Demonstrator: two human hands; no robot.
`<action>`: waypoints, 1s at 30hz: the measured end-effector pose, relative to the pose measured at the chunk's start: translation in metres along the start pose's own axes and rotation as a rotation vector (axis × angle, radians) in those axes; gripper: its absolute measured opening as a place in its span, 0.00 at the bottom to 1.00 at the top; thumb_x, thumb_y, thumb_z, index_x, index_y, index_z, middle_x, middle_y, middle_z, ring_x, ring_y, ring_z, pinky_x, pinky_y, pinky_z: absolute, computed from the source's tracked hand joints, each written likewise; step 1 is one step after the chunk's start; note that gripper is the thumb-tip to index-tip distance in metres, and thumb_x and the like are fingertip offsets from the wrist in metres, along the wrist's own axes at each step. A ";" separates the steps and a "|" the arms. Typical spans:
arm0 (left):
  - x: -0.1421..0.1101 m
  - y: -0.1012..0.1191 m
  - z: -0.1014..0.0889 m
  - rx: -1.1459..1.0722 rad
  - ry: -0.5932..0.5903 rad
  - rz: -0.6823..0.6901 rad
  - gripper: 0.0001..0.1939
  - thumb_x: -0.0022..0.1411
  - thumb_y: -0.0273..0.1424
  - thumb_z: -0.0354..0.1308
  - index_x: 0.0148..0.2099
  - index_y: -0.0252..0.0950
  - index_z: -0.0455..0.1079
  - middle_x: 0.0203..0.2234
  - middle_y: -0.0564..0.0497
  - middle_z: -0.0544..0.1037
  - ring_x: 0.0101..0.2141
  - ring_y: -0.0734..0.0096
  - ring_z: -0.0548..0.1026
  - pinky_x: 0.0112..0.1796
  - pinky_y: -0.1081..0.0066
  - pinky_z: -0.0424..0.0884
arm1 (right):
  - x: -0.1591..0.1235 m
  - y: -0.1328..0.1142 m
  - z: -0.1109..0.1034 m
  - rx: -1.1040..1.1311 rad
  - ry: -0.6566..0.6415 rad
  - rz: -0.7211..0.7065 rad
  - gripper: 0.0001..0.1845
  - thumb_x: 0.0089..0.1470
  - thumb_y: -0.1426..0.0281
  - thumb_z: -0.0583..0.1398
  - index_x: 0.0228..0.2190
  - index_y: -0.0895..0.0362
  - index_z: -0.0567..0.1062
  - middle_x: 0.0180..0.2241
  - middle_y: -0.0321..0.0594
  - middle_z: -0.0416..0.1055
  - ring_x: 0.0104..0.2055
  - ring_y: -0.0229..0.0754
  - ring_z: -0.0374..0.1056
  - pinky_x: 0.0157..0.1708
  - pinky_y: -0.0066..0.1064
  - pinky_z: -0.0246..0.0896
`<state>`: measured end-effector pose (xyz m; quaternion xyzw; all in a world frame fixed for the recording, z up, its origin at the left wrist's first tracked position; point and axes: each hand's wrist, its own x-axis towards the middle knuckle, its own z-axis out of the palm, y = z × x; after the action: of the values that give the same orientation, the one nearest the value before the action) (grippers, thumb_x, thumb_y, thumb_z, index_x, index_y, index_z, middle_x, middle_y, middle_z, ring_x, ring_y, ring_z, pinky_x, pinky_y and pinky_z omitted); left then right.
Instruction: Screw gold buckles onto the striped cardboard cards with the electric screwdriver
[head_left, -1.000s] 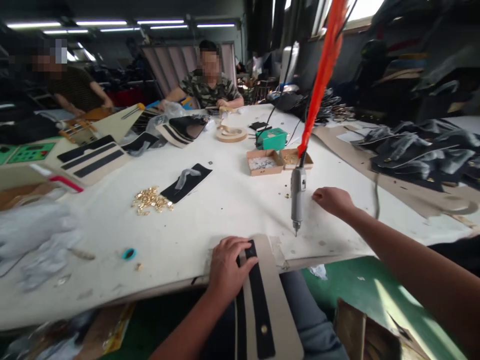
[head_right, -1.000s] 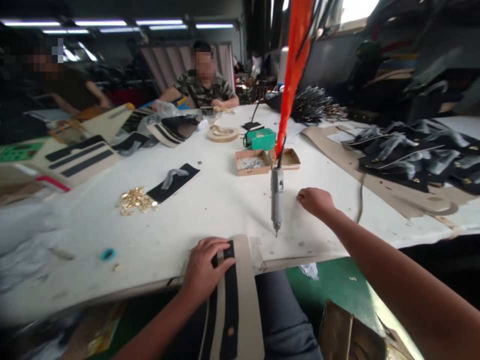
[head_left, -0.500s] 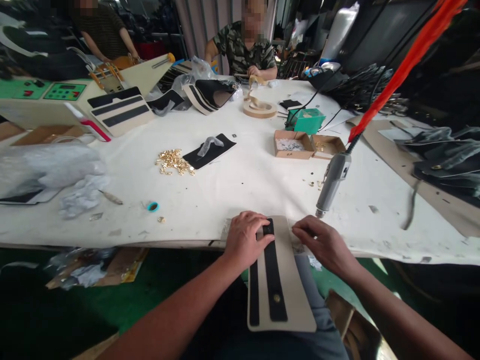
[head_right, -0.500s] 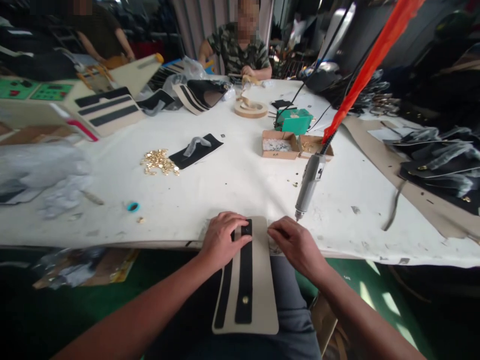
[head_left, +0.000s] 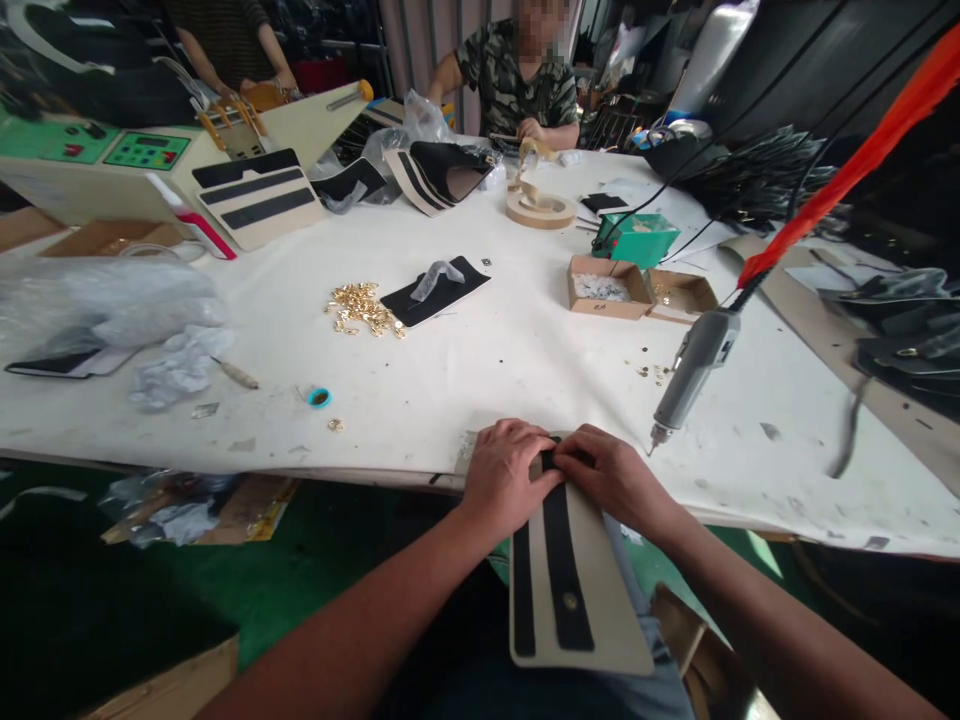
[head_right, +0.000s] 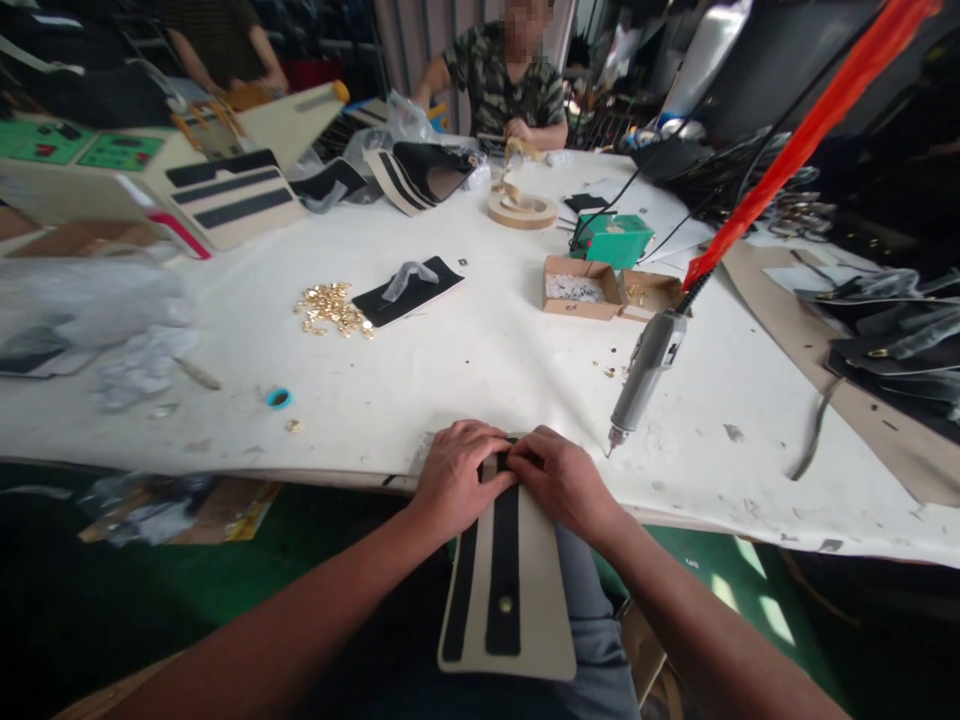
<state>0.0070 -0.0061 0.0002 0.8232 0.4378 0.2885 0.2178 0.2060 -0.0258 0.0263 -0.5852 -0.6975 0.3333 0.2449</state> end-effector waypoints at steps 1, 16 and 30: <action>0.000 0.000 0.000 0.000 -0.002 0.000 0.15 0.62 0.34 0.74 0.50 0.42 0.79 0.51 0.48 0.83 0.56 0.53 0.74 0.55 0.52 0.68 | 0.001 -0.001 0.001 0.006 0.014 0.016 0.09 0.63 0.63 0.62 0.33 0.51 0.80 0.37 0.38 0.77 0.39 0.44 0.75 0.42 0.34 0.67; 0.001 0.000 -0.001 -0.008 -0.001 0.004 0.16 0.60 0.33 0.76 0.50 0.42 0.79 0.51 0.50 0.83 0.55 0.53 0.74 0.55 0.52 0.67 | 0.005 -0.008 -0.006 0.059 -0.006 0.147 0.14 0.65 0.58 0.61 0.34 0.52 0.82 0.31 0.35 0.79 0.35 0.43 0.73 0.35 0.32 0.64; 0.001 -0.001 0.001 -0.030 0.016 0.000 0.16 0.59 0.32 0.77 0.48 0.42 0.79 0.50 0.52 0.85 0.55 0.55 0.76 0.55 0.52 0.68 | -0.002 0.049 -0.065 0.243 0.979 0.179 0.41 0.49 0.52 0.75 0.59 0.53 0.72 0.54 0.46 0.76 0.55 0.53 0.75 0.54 0.49 0.73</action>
<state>0.0075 -0.0051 -0.0010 0.8174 0.4352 0.3015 0.2270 0.2865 -0.0121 0.0321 -0.6976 -0.4043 0.1185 0.5795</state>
